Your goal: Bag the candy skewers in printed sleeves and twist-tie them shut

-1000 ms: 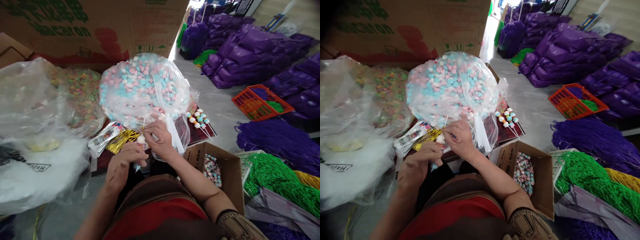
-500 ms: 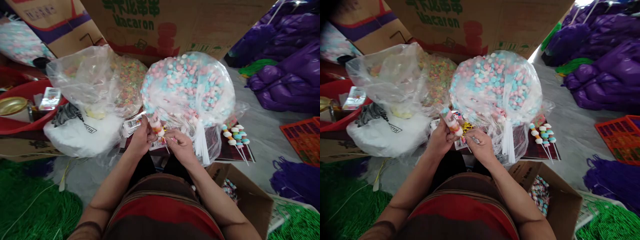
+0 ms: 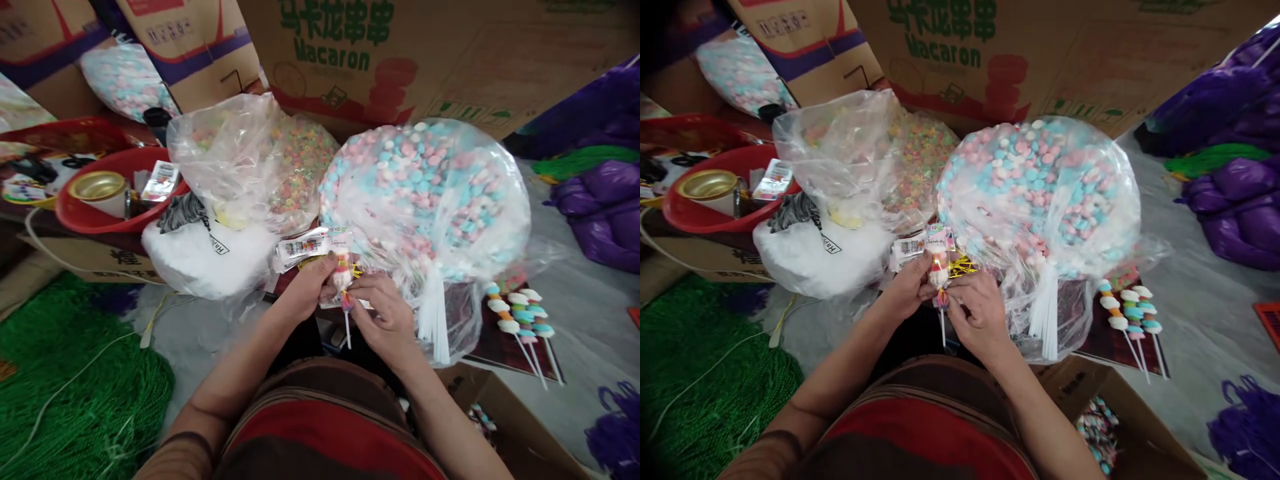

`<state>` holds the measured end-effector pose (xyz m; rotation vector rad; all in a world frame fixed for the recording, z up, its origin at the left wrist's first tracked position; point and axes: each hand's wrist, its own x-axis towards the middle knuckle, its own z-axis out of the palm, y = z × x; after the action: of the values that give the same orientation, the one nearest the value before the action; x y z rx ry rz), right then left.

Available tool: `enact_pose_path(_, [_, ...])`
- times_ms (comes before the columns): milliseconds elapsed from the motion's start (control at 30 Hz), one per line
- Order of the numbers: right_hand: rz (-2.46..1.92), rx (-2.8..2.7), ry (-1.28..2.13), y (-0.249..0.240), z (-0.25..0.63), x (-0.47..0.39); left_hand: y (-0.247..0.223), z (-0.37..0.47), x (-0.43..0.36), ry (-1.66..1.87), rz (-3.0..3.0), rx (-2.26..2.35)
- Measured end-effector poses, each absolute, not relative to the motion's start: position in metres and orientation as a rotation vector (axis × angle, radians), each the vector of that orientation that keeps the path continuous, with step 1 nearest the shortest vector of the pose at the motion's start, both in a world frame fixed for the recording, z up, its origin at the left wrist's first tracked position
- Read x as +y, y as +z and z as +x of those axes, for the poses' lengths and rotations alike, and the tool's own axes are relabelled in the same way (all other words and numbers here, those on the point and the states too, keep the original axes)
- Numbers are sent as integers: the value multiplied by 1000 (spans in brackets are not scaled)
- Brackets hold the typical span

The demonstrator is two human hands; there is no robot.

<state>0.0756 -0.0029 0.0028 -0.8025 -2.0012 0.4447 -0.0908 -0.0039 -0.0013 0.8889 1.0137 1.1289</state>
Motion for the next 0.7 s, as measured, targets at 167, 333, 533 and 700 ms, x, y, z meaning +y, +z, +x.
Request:
enact_pose_path(167, [-836,-1898,853,-6,96,2,23,-100,-16,969,1542,802])
enact_pose_path(333, [-956,-1599,1237,-8,119,2,10,-81,-24,722,2279,888])
enact_pose_path(533, [-944,-1009,1564,-21,157,-29,-27,-45,-35,695,2450,770])
enact_pose_path(700, [-1130,-767,1340,-46,247,-81,-50,-43,-29,844,2385,905])
